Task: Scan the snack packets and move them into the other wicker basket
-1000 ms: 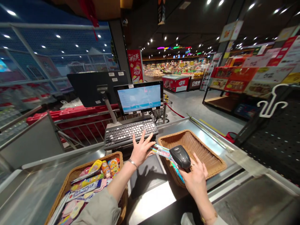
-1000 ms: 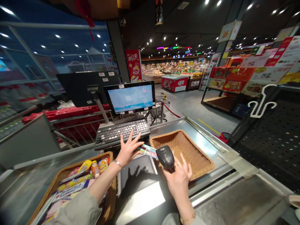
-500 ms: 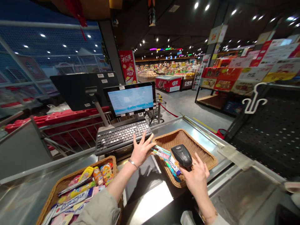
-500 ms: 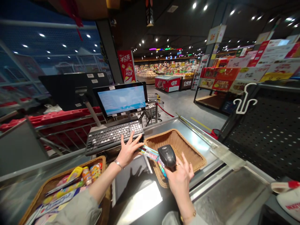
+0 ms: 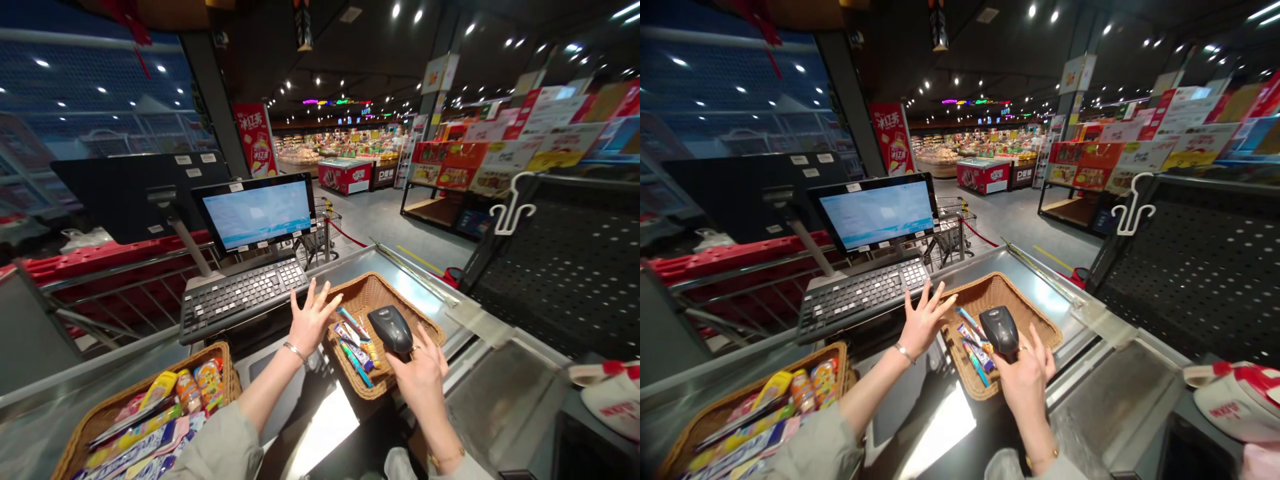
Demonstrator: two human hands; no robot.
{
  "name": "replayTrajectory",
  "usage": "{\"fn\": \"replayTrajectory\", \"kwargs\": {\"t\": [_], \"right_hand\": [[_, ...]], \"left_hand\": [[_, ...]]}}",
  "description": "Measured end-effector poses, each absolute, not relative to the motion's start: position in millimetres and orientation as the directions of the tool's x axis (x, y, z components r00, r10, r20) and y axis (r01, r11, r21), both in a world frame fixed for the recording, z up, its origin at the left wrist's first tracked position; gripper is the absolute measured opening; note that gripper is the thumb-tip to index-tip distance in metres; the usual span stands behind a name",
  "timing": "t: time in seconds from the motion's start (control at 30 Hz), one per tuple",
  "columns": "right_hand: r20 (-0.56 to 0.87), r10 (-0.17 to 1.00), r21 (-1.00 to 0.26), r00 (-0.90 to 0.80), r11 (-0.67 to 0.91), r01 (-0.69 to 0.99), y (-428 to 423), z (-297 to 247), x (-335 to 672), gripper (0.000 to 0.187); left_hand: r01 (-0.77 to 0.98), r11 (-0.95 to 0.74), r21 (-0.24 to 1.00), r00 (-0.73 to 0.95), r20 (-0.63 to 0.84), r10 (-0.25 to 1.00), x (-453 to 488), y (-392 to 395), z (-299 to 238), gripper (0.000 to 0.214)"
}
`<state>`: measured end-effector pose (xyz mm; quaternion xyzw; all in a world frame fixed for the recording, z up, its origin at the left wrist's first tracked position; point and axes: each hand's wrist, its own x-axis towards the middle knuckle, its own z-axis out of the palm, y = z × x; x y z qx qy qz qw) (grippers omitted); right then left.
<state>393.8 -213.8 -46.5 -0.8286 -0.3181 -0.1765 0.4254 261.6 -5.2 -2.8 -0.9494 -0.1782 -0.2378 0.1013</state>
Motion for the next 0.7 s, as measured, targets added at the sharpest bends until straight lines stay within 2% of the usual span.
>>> {"fn": "replayTrajectory", "kwargs": {"t": [0.27, 0.7], "right_hand": [[0.524, 0.385, -0.644, 0.76, -0.404, 0.649, -198.6, -44.1, 388.9, 0.032], [0.509, 0.575, -0.639, 0.641, -0.246, 0.728, -151.4, -39.7, 343.2, 0.037]], "left_hand": [[0.493, -0.866, -0.085, 0.791, 0.459, 0.405, 235.7, 0.7, 1.6, 0.062], [0.683, -0.728, -0.052, 0.662, 0.464, 0.588, 147.3, 0.4, -6.3, 0.069]]}}
